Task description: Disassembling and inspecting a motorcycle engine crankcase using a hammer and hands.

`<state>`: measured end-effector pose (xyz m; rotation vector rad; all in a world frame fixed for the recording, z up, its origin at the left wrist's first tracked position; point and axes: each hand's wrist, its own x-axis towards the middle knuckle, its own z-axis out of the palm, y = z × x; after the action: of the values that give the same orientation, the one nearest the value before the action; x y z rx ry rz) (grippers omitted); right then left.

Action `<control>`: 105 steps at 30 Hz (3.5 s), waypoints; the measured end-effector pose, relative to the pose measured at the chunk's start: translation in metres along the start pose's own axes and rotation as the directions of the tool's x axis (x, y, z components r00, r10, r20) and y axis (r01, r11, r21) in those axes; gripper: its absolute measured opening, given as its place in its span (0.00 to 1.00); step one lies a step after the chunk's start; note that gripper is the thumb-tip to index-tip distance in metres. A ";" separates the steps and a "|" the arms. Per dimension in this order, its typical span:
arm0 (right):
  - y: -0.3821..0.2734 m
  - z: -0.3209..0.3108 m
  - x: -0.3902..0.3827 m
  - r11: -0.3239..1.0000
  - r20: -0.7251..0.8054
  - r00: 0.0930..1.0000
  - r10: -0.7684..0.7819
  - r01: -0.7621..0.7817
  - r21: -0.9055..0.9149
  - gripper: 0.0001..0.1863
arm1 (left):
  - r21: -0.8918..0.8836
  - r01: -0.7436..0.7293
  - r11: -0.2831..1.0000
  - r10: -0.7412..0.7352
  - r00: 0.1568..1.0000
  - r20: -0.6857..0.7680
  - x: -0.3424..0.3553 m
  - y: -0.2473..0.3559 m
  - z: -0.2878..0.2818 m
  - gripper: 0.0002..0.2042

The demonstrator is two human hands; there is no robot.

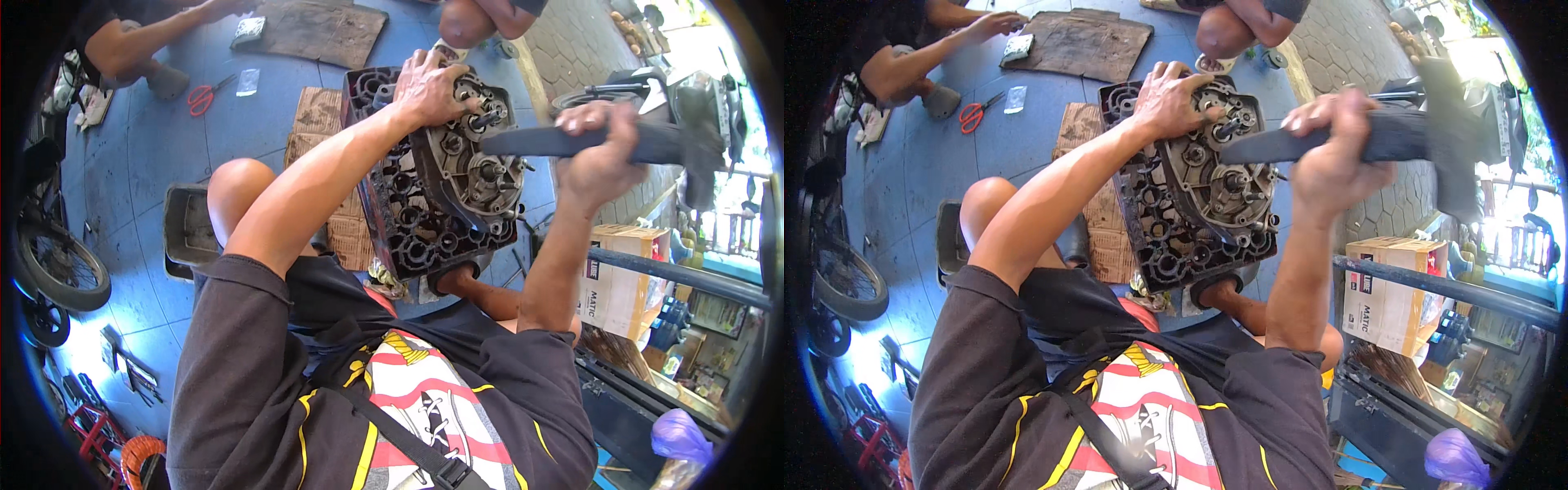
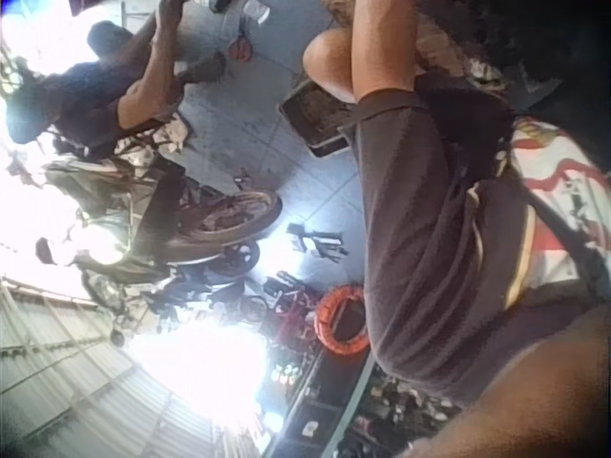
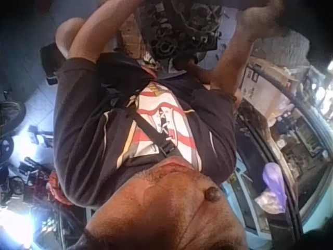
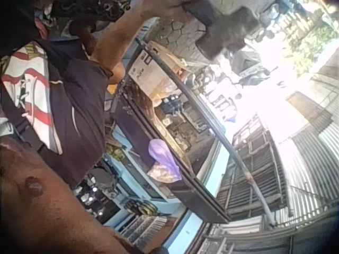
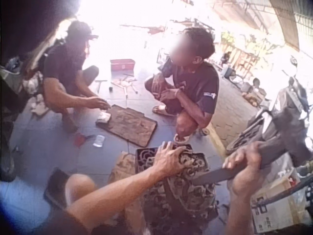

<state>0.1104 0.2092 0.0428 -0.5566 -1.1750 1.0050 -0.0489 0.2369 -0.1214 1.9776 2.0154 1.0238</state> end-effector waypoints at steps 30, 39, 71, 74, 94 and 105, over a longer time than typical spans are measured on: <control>-0.109 -0.082 -0.037 0.983 0.156 0.971 -0.183 0.184 0.011 0.09 | 0.061 0.019 0.998 -0.023 0.997 0.077 0.003 0.011 -0.005 0.36; -0.045 -0.078 -0.060 0.983 -0.140 0.976 -0.167 0.153 -0.104 0.08 | 0.073 -0.040 0.997 0.041 0.999 -0.008 0.010 -0.008 0.005 0.37; 0.079 -0.421 -0.620 0.011 -0.792 0.475 0.384 -0.860 -0.510 0.22 | -0.120 0.552 0.825 -0.504 0.815 0.286 0.061 -0.086 0.024 0.37; 0.092 -0.423 -0.575 0.168 -0.754 0.571 0.324 -0.819 -0.549 0.22 | -0.050 0.550 0.834 -0.522 0.814 0.253 0.066 -0.089 -0.008 0.37; -0.116 -0.288 -0.114 0.486 -0.449 0.885 -0.119 -0.343 -0.804 0.13 | -0.193 -0.260 0.946 0.319 0.852 0.415 0.059 0.002 -0.015 0.22; 0.043 -0.180 -0.147 0.494 -0.426 0.438 0.792 -0.869 0.025 0.28 | 0.015 0.551 0.835 -0.438 0.647 0.624 0.084 -0.050 -0.027 0.46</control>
<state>0.2565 0.1257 -0.1235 -1.5512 -0.5745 1.5285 -0.1154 0.3098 -0.0982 1.2804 1.8296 0.3447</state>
